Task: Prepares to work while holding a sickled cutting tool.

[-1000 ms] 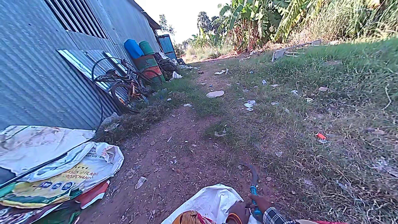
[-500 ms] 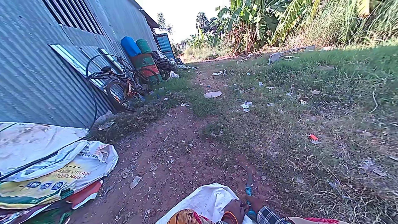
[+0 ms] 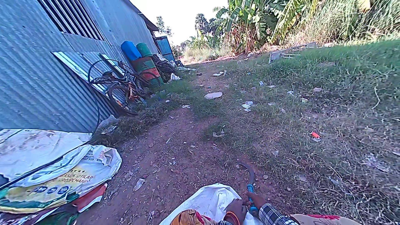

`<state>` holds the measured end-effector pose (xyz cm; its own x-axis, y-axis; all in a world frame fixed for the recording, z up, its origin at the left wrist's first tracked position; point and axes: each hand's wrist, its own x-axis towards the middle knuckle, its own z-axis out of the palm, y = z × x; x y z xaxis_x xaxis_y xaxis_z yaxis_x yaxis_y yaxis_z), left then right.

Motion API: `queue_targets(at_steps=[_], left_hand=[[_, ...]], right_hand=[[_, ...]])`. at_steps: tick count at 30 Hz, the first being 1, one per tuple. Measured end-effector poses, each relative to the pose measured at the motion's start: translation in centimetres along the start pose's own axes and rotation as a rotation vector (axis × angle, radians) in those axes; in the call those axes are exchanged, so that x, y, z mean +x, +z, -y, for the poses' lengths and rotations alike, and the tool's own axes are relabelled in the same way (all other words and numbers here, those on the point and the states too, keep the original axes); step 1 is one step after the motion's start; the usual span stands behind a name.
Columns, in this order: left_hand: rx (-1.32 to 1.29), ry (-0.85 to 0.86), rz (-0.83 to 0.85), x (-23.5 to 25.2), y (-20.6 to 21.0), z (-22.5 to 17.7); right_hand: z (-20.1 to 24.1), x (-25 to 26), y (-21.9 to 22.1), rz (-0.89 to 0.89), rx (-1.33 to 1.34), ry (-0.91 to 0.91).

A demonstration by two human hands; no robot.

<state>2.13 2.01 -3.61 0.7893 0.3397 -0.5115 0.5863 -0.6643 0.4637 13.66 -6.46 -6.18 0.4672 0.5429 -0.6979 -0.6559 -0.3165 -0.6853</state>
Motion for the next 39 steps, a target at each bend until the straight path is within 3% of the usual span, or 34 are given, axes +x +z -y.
queue_targets(at_steps=[23,27,34,37,39], left_hand=[[-0.015,0.016,-0.044,-0.1,0.5,0.3],[-0.02,0.013,-0.051,-0.2,0.5,0.2],[-0.035,0.024,-0.039,0.1,0.6,0.5],[-0.035,0.026,-0.025,-0.1,0.3,0.4],[-0.024,0.019,-0.015,-0.2,0.2,0.3]], right_hand=[[0.3,-0.1,-0.1,-0.016,-0.101,-0.01],[-0.3,0.1,0.0,-0.036,-0.006,-0.07],[0.9,-0.6,-0.4,-0.433,-0.037,-0.415],[1.4,-1.2,-0.2,-0.499,0.017,-0.497],[1.1,-1.2,0.0,-0.461,-0.057,-0.448]])
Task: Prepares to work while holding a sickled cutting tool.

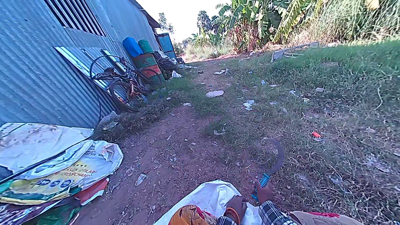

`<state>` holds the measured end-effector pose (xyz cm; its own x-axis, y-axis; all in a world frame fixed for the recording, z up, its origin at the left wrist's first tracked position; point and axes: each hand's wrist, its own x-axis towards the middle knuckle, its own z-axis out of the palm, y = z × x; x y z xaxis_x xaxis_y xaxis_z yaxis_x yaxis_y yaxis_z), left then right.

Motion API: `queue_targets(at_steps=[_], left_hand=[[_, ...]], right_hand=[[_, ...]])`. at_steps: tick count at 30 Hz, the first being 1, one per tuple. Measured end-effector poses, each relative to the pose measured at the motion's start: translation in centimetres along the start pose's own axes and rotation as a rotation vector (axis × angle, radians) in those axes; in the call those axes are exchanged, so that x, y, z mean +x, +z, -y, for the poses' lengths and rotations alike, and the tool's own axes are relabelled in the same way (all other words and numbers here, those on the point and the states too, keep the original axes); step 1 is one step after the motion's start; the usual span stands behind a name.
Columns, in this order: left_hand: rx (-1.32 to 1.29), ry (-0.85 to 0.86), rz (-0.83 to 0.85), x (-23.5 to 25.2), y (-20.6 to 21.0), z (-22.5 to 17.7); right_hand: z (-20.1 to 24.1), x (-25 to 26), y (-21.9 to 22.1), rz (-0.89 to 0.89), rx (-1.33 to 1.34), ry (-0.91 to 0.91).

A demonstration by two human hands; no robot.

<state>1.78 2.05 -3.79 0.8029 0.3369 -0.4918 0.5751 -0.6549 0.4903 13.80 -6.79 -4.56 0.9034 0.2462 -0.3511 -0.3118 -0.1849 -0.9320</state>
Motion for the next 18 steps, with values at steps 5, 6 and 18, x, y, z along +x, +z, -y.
queue_targets(at_steps=[5,6,18], left_hand=[[0.002,-0.037,-0.002,0.1,0.2,-0.2],[-0.001,-0.034,-0.009,0.2,0.2,-0.1],[0.005,-0.027,-0.028,0.4,0.6,0.2]], right_hand=[[-1.9,0.7,0.0,0.534,-0.2,0.313],[-1.9,0.8,0.1,0.556,-0.171,0.337],[-3.1,2.4,0.6,0.545,0.017,0.427]])
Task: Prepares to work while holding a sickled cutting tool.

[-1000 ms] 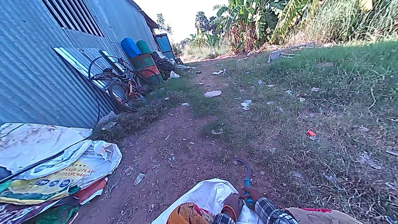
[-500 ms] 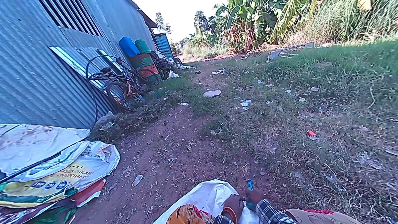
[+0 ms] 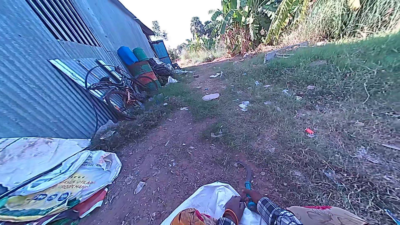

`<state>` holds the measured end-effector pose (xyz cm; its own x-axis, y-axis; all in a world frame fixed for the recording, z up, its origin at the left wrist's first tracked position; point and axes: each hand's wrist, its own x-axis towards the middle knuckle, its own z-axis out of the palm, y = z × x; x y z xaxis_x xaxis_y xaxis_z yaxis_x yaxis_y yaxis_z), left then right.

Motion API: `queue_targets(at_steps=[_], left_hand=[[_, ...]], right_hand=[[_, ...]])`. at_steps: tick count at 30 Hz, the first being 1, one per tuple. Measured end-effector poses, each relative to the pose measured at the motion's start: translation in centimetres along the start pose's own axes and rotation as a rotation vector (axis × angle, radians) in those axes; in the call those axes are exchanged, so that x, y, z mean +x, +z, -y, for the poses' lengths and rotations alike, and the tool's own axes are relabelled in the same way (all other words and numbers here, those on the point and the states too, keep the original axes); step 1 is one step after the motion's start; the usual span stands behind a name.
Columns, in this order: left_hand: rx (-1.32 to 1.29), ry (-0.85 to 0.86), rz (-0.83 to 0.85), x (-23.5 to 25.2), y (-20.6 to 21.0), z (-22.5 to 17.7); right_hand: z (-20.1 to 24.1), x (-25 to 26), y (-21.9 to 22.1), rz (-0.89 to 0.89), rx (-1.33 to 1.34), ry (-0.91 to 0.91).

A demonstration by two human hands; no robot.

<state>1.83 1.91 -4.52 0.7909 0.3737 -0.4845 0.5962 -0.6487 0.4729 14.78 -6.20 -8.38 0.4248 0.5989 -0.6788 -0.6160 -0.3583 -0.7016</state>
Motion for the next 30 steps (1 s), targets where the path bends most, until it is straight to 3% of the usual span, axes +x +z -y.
queue_targets(at_steps=[9,24,30], left_hand=[[-0.034,0.04,-0.044,-0.7,0.2,0.5],[0.056,-0.043,0.131,0.7,-1.4,-1.2],[-0.096,-0.075,-0.046,-0.4,-0.4,-0.8]], right_hand=[[0.6,-4.6,1.7,-0.056,0.12,-0.017],[0.5,-1.2,1.0,-0.005,0.159,0.05],[0.0,-0.7,0.6,0.03,0.18,0.012]])
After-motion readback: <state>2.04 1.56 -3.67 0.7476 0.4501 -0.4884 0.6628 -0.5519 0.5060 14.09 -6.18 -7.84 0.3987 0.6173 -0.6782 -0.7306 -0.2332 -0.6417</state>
